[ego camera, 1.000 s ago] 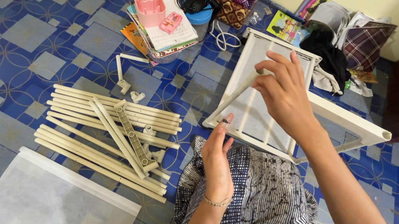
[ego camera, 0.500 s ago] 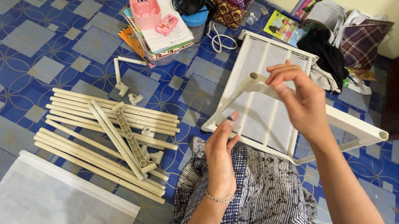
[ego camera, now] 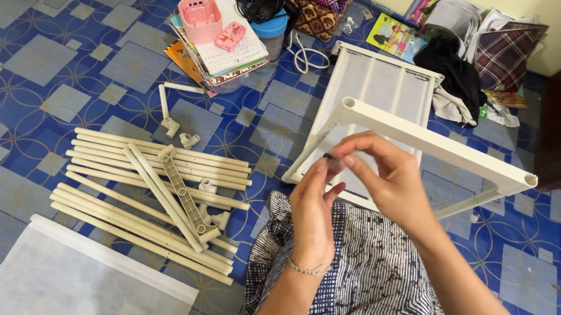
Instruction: The person sits on the floor and takes apart a small white folding rack. They pull a fabric shelf off its frame, detach side rails and cross bars, separate plastic corner joints from the tubes, and set the loose poles and fittings aside on the floor.
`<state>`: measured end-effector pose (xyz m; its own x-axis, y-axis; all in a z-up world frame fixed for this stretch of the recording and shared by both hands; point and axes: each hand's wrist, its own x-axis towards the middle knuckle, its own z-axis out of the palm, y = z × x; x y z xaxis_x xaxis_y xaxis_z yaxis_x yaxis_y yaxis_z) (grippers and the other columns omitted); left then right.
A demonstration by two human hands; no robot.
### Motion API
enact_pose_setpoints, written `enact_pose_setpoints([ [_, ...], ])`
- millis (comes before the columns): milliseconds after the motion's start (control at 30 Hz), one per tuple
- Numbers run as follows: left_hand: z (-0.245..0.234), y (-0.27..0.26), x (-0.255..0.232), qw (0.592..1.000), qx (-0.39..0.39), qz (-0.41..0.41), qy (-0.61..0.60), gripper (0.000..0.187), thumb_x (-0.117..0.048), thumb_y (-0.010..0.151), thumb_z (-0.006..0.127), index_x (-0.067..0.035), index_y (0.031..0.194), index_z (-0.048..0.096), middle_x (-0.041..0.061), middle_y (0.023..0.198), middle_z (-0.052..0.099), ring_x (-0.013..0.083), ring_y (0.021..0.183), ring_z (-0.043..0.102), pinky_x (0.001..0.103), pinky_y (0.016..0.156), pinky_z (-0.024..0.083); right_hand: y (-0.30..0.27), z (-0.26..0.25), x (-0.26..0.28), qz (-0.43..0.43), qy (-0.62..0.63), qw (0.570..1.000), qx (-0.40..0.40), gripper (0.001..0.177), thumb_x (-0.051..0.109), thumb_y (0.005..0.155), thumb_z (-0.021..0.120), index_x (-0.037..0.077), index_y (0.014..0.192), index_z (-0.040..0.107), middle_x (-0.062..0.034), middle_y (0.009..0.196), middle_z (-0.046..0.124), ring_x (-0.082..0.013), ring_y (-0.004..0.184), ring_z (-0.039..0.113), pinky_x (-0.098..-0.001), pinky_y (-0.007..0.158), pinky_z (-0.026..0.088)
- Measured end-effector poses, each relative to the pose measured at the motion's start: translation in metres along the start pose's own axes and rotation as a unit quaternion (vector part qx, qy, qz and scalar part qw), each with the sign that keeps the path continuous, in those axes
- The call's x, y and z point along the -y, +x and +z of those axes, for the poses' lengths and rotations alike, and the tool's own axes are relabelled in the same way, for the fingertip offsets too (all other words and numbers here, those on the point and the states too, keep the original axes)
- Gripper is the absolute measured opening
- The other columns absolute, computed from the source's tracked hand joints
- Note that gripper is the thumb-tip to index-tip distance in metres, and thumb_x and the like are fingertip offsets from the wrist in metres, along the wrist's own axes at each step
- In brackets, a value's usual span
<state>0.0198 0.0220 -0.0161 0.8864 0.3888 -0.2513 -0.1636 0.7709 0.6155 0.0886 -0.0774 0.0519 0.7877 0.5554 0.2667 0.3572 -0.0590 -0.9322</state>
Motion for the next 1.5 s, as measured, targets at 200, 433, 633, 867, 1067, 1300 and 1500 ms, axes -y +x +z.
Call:
enact_pose_setpoints([
  [200, 0.001, -0.004, -0.003, 0.999, 0.018, 0.003, -0.032, 0.032, -0.027, 0.104, 0.054, -0.003, 0.116, 0.070, 0.005, 0.110, 0.073, 0.0134, 0.107, 0.066, 0.034, 0.093, 0.050, -0.004, 0.009, 0.004, -0.055, -0.109, 0.992, -0.018, 0.019, 0.000, 0.097, 0.064, 0.001, 0.115, 0.072, -0.0096, 0.119, 0.070, -0.0212, 0.118, 0.061, -0.0331, 0.105, 0.046],
  [433, 0.001, -0.005, 0.000, 0.999, -0.034, 0.019, 0.030, 0.025, -0.019, 0.095, 0.068, -0.001, 0.111, 0.074, 0.005, 0.103, 0.075, 0.0107, 0.095, 0.070, 0.027, 0.083, 0.052, -0.007, 0.012, -0.005, -0.040, -0.061, 0.997, -0.006, 0.022, -0.001, 0.101, 0.056, 0.002, 0.115, 0.072, -0.0098, 0.128, 0.067, -0.0210, 0.124, 0.059, -0.0323, 0.106, 0.047],
  [633, -0.010, -0.003, 0.004, 0.995, -0.012, 0.089, 0.050, 0.024, -0.010, 0.097, 0.068, 0.005, 0.116, 0.074, 0.008, 0.100, 0.075, 0.0110, 0.091, 0.067, 0.026, 0.084, 0.053, -0.010, 0.015, -0.008, -0.049, -0.075, 0.996, -0.013, 0.024, -0.002, 0.102, 0.054, 0.002, 0.120, 0.070, -0.0112, 0.132, 0.064, -0.0251, 0.129, 0.057, -0.0360, 0.111, 0.042],
  [867, -0.017, -0.005, 0.006, 0.996, 0.000, 0.075, 0.055, 0.043, -0.004, 0.093, 0.070, -0.012, 0.133, 0.057, 0.007, 0.098, 0.075, 0.0117, 0.093, 0.071, 0.025, 0.088, 0.057, -0.015, 0.016, -0.007, -0.123, -0.290, 0.946, -0.080, 0.042, -0.002, 0.095, 0.061, 0.002, 0.137, 0.058, -0.0175, 0.131, 0.061, -0.0348, 0.123, 0.055, -0.0408, 0.106, 0.043],
  [1067, -0.025, 0.000, 0.008, 0.993, -0.060, 0.048, 0.093, 0.024, -0.011, 0.093, 0.072, -0.001, 0.115, 0.071, 0.005, 0.106, 0.074, 0.0098, 0.096, 0.065, 0.026, 0.082, 0.048, -0.021, 0.008, -0.009, -0.144, -0.390, 0.899, -0.137, 0.038, 0.000, 0.091, 0.071, 0.005, 0.129, 0.063, -0.0111, 0.125, 0.064, -0.0308, 0.116, 0.056, -0.0422, 0.100, 0.044],
  [1300, -0.031, -0.001, 0.004, 0.996, -0.073, 0.021, 0.054, 0.029, -0.016, 0.091, 0.070, -0.007, 0.118, 0.072, 0.000, 0.124, 0.071, 0.0116, 0.110, 0.063, 0.031, 0.096, 0.045, 0.025, -0.003, -0.006, -0.250, -0.483, 0.829, -0.132, 0.035, 0.002, 0.087, 0.077, 0.010, 0.120, 0.070, -0.0074, 0.130, 0.062, -0.0310, 0.126, 0.054, -0.0527, 0.115, 0.036],
  [1500, -0.036, -0.001, 0.005, 0.997, -0.059, 0.035, 0.046, 0.027, -0.011, 0.093, 0.067, -0.004, 0.118, 0.071, 0.007, 0.123, 0.071, 0.0167, 0.118, 0.065, 0.032, 0.103, 0.046, 0.063, -0.003, -0.003, -0.272, -0.557, 0.785, -0.026, 0.023, 0.010, 0.084, 0.076, 0.009, 0.106, 0.072, -0.0080, 0.125, 0.063, -0.0296, 0.126, 0.055, -0.0586, 0.124, 0.021],
])
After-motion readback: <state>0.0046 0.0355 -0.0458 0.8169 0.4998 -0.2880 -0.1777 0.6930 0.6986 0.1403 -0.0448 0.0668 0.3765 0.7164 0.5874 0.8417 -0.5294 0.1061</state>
